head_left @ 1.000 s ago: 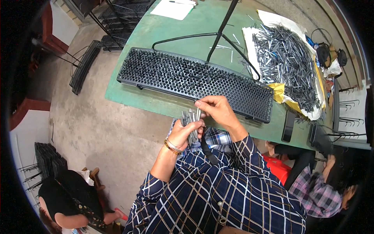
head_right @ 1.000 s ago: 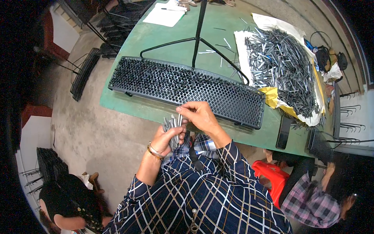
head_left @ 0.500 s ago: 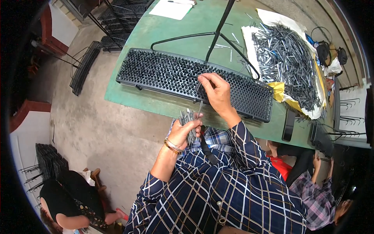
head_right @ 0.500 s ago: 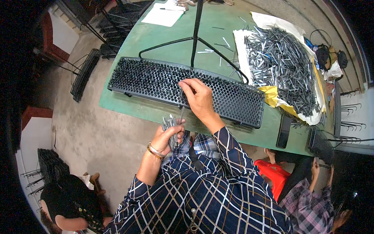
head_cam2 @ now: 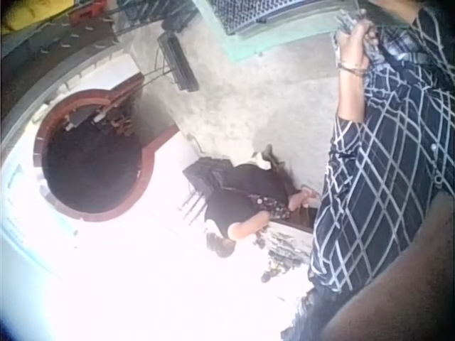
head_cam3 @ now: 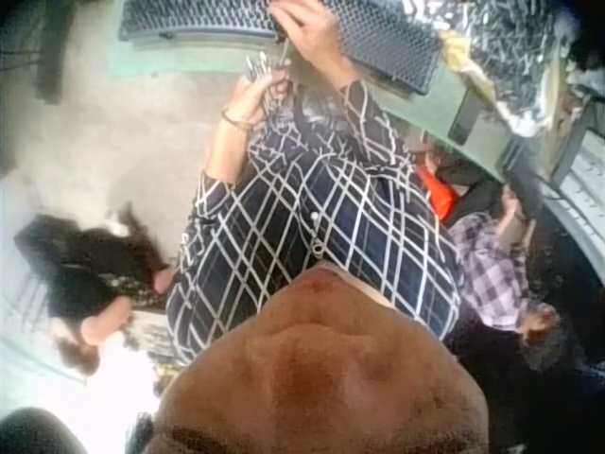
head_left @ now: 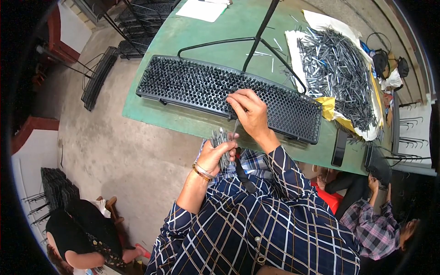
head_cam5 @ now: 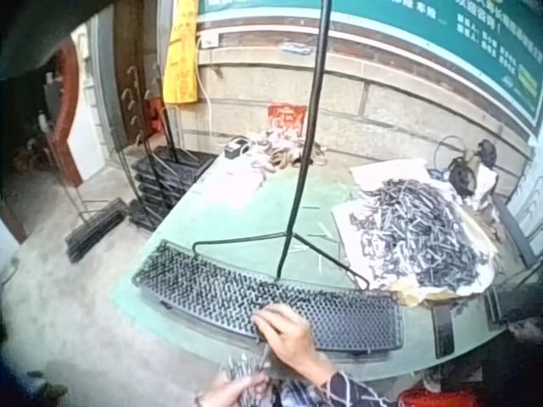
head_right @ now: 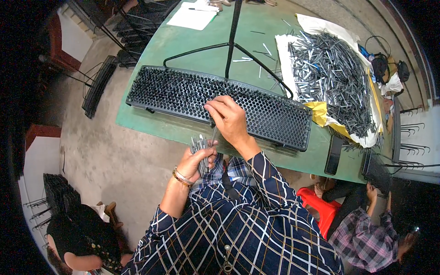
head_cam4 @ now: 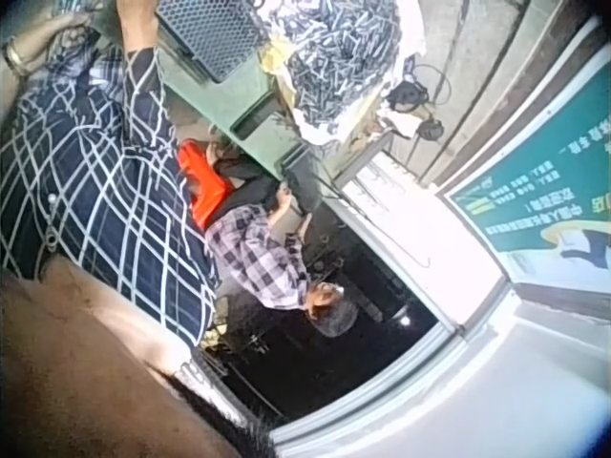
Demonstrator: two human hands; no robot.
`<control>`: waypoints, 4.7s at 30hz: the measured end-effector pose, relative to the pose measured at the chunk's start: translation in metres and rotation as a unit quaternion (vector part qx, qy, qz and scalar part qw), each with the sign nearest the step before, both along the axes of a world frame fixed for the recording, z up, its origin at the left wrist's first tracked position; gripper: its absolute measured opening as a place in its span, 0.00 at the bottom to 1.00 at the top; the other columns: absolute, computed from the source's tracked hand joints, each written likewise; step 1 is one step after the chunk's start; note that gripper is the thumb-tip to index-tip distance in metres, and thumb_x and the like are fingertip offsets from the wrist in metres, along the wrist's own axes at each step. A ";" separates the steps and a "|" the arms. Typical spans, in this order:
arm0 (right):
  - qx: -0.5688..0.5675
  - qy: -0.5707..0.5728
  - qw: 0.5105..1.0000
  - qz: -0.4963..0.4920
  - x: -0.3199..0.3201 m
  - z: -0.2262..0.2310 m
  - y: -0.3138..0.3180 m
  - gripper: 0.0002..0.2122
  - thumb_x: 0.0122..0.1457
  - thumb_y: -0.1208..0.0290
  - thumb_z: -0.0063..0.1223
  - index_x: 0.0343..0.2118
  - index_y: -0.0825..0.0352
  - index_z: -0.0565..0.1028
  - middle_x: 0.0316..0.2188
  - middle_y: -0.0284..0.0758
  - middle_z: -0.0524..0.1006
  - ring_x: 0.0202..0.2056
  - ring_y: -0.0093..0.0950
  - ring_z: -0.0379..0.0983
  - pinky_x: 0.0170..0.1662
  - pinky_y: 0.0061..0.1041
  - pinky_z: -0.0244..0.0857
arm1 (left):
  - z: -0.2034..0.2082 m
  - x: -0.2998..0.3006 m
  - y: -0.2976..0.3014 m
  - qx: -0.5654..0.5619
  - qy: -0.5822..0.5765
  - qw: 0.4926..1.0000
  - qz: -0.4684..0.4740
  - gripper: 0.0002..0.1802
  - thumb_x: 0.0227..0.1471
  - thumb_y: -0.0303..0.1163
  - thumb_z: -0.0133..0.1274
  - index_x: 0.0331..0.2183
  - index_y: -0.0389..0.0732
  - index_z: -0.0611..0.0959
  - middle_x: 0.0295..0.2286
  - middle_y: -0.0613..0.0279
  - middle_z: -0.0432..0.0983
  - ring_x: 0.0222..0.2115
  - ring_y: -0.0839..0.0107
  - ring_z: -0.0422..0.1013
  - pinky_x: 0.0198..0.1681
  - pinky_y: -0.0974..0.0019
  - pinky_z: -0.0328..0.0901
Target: The person is manually inserting small metal rods into pre-drilled holes in a black grid-like frame.
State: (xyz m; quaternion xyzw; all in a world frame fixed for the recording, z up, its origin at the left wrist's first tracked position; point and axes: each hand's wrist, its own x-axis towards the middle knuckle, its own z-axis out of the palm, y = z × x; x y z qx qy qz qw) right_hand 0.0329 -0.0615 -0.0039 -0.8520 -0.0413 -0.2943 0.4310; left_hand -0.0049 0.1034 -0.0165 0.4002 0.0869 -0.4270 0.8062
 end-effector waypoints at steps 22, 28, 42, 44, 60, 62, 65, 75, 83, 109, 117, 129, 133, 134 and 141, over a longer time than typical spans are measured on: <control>0.027 0.006 1.000 -0.006 -0.001 -0.010 0.001 0.06 0.51 0.76 0.57 0.33 0.70 0.79 0.31 0.38 0.77 0.32 0.30 0.74 0.34 0.24 0.68 | 0.001 -0.001 0.001 0.012 -0.009 1.000 0.001 0.15 0.47 0.25 0.55 0.40 0.33 0.77 0.24 0.63 0.73 0.21 0.77 0.67 0.22 0.74 0.63; -0.016 0.005 1.000 0.009 -0.002 -0.012 0.008 0.07 0.50 0.76 0.58 0.33 0.69 0.78 0.32 0.38 0.76 0.33 0.31 0.74 0.34 0.25 0.68 | 0.000 -0.001 0.006 0.016 -0.009 1.000 0.006 0.15 0.47 0.25 0.55 0.40 0.33 0.77 0.24 0.63 0.73 0.21 0.77 0.67 0.22 0.73 0.63; -0.172 -0.018 0.985 -0.001 -0.005 0.000 -0.007 0.10 0.50 0.75 0.57 0.37 0.67 0.76 0.33 0.37 0.75 0.33 0.34 0.73 0.35 0.29 0.67 | 0.003 -0.001 -0.005 -0.004 0.003 1.000 -0.008 0.15 0.47 0.24 0.55 0.40 0.32 0.76 0.23 0.63 0.72 0.21 0.76 0.68 0.22 0.73 0.63; -0.153 -0.011 0.988 0.010 -0.003 -0.007 -0.001 0.09 0.50 0.75 0.57 0.36 0.67 0.77 0.32 0.37 0.75 0.32 0.34 0.73 0.35 0.29 0.66 | -0.003 -0.002 0.003 -0.005 0.008 1.000 0.009 0.15 0.47 0.24 0.55 0.39 0.32 0.77 0.23 0.63 0.73 0.21 0.76 0.68 0.22 0.73 0.63; -0.200 -0.024 0.978 -0.057 -0.005 -0.001 0.002 0.07 0.48 0.74 0.59 0.31 0.65 0.77 0.29 0.33 0.74 0.26 0.31 0.69 0.30 0.29 0.61 | 0.000 -0.001 0.002 0.010 0.000 1.000 0.002 0.15 0.46 0.25 0.56 0.39 0.33 0.77 0.24 0.63 0.73 0.21 0.77 0.67 0.22 0.73 0.63; -0.201 -0.003 0.978 -0.050 -0.005 0.003 0.001 0.06 0.49 0.73 0.59 0.31 0.65 0.78 0.29 0.33 0.74 0.27 0.31 0.70 0.30 0.29 0.62 | 0.001 -0.001 0.000 0.007 0.002 1.000 -0.001 0.15 0.46 0.25 0.56 0.39 0.33 0.77 0.24 0.62 0.73 0.21 0.77 0.67 0.22 0.73 0.63; -0.181 0.002 0.981 -0.069 -0.008 0.004 0.002 0.05 0.49 0.73 0.59 0.30 0.66 0.78 0.29 0.33 0.74 0.27 0.32 0.70 0.31 0.29 0.62 | 0.005 -0.001 0.001 0.020 -0.004 1.000 0.000 0.15 0.46 0.25 0.56 0.39 0.33 0.77 0.24 0.62 0.73 0.21 0.77 0.67 0.22 0.73 0.63; -0.164 0.008 0.985 -0.047 -0.010 -0.001 0.002 0.07 0.49 0.73 0.59 0.31 0.67 0.78 0.28 0.34 0.73 0.28 0.32 0.71 0.32 0.29 0.64 | 0.002 -0.002 0.001 0.004 -0.002 1.000 -0.002 0.15 0.47 0.25 0.56 0.39 0.33 0.77 0.24 0.62 0.73 0.21 0.77 0.67 0.22 0.74 0.63; -0.037 -0.026 0.999 -0.031 -0.009 0.003 -0.003 0.07 0.51 0.70 0.58 0.31 0.68 0.78 0.27 0.33 0.74 0.22 0.27 0.68 0.24 0.25 0.60 | 0.004 -0.003 0.001 0.008 -0.006 1.000 -0.003 0.15 0.47 0.26 0.56 0.39 0.34 0.77 0.23 0.63 0.72 0.21 0.77 0.67 0.22 0.74 0.63; -0.046 -0.055 0.996 -0.049 0.012 -0.006 -0.025 0.07 0.50 0.77 0.58 0.33 0.69 0.77 0.28 0.37 0.77 0.28 0.31 0.73 0.32 0.26 0.67 | 0.000 -0.008 -0.021 -0.004 0.029 0.999 -0.042 0.13 0.47 0.25 0.55 0.38 0.32 0.77 0.28 0.60 0.74 0.26 0.75 0.69 0.25 0.73 0.63; -0.157 -0.075 0.984 -0.026 0.006 -0.013 -0.028 0.07 0.49 0.76 0.58 0.32 0.68 0.76 0.28 0.36 0.76 0.31 0.34 0.72 0.35 0.31 0.63 | 0.001 -0.004 -0.021 -0.027 0.063 0.997 -0.027 0.11 0.48 0.24 0.55 0.36 0.33 0.77 0.29 0.59 0.74 0.27 0.74 0.71 0.28 0.71 0.68; -0.127 -0.052 0.989 -0.048 -0.005 -0.013 -0.021 0.09 0.50 0.79 0.56 0.36 0.67 0.77 0.32 0.37 0.75 0.34 0.34 0.71 0.35 0.30 0.64 | -0.003 -0.004 -0.017 -0.078 0.106 0.991 -0.026 0.09 0.52 0.26 0.50 0.37 0.34 0.76 0.34 0.53 0.74 0.38 0.59 0.74 0.41 0.52 0.71; -0.142 -0.031 0.989 -0.039 -0.008 -0.012 -0.023 0.09 0.50 0.79 0.55 0.36 0.66 0.77 0.32 0.36 0.74 0.34 0.34 0.71 0.36 0.30 0.63 | 0.000 -0.005 -0.017 -0.035 0.117 0.992 -0.043 0.11 0.52 0.28 0.52 0.38 0.35 0.76 0.33 0.55 0.75 0.34 0.62 0.74 0.38 0.56 0.72; -0.157 -0.039 0.986 -0.039 -0.008 -0.011 -0.025 0.09 0.50 0.79 0.55 0.36 0.67 0.77 0.31 0.36 0.74 0.34 0.34 0.71 0.37 0.30 0.63 | 0.003 -0.005 -0.018 -0.020 0.119 0.992 -0.047 0.12 0.52 0.29 0.52 0.39 0.35 0.75 0.32 0.56 0.75 0.31 0.64 0.74 0.35 0.60 0.72; -0.134 -0.022 0.987 -0.087 -0.015 0.004 -0.034 0.08 0.50 0.75 0.58 0.34 0.67 0.78 0.30 0.36 0.74 0.32 0.31 0.72 0.35 0.28 0.64 | 0.009 -0.004 -0.027 0.005 0.041 0.997 -0.069 0.15 0.51 0.30 0.53 0.42 0.36 0.75 0.26 0.62 0.74 0.21 0.76 0.66 0.23 0.73 0.63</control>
